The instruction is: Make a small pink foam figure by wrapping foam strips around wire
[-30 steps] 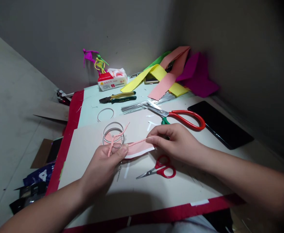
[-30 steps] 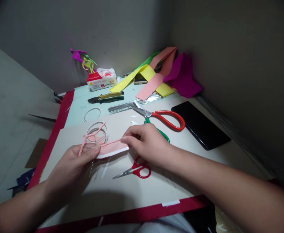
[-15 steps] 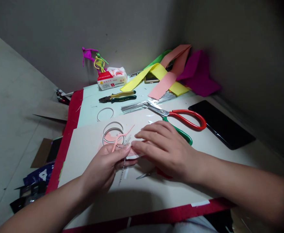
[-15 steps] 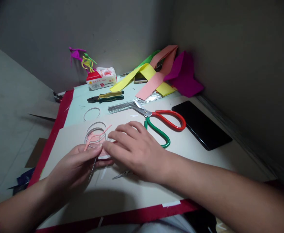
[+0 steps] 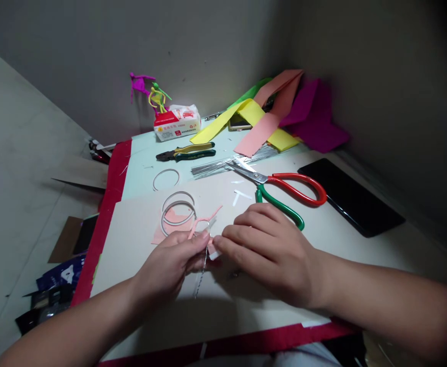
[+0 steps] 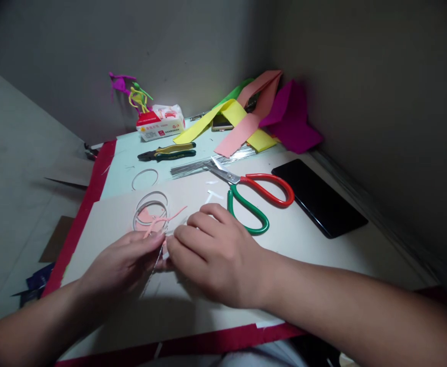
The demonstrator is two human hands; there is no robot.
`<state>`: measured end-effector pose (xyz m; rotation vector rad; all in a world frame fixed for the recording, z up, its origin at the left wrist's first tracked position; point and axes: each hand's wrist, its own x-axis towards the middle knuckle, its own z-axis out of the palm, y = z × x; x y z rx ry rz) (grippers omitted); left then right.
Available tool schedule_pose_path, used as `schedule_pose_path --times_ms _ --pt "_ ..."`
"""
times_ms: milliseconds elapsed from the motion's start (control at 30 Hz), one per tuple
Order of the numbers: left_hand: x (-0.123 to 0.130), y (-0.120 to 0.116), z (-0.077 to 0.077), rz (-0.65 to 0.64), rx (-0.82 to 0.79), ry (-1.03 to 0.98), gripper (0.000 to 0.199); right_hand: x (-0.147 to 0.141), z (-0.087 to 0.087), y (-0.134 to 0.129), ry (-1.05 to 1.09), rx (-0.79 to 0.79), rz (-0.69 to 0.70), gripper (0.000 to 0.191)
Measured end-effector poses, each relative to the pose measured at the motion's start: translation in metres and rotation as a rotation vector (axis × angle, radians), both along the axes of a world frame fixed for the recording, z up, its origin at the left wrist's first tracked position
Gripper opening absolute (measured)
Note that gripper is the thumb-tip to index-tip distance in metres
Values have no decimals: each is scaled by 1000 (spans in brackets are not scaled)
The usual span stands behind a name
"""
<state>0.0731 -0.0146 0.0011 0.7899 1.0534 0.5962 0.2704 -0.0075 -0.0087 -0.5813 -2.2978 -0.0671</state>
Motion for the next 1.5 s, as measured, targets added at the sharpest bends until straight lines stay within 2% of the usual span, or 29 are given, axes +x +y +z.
schedule_pose_path --times_ms 200,333,467,567,700,833,967,1167,1267,1367,1500 --pt "-1 -4 9 -115 84 133 36 1 4 -6 19 -68 46 23" --pt "1 -4 16 -120 79 161 38 0 6 -7 6 -85 55 24" --pt "2 -3 13 -80 -2 42 35 -1 3 -7 37 -65 94 18" --pt "1 -4 8 -28 -54 -42 34 -3 0 -8 42 -76 104 21" --pt "1 -5 8 2 -32 113 36 -8 -5 -10 48 -73 64 21" --pt "3 -6 14 -79 89 221 40 -9 -7 -10 103 -136 33 19" --pt "2 -8 13 -179 191 266 48 -8 -7 -10 237 -332 50 13" --pt "3 -8 13 -266 280 231 54 -9 0 -10 402 -802 46 10" --pt "4 -8 14 -287 253 180 44 -10 3 -10 416 -1009 15 11" --pt "4 -9 12 -291 260 235 26 -10 3 -9 424 -1101 -23 9" --pt "3 -11 7 -209 306 265 22 -10 2 -8 454 -1102 -19 8"
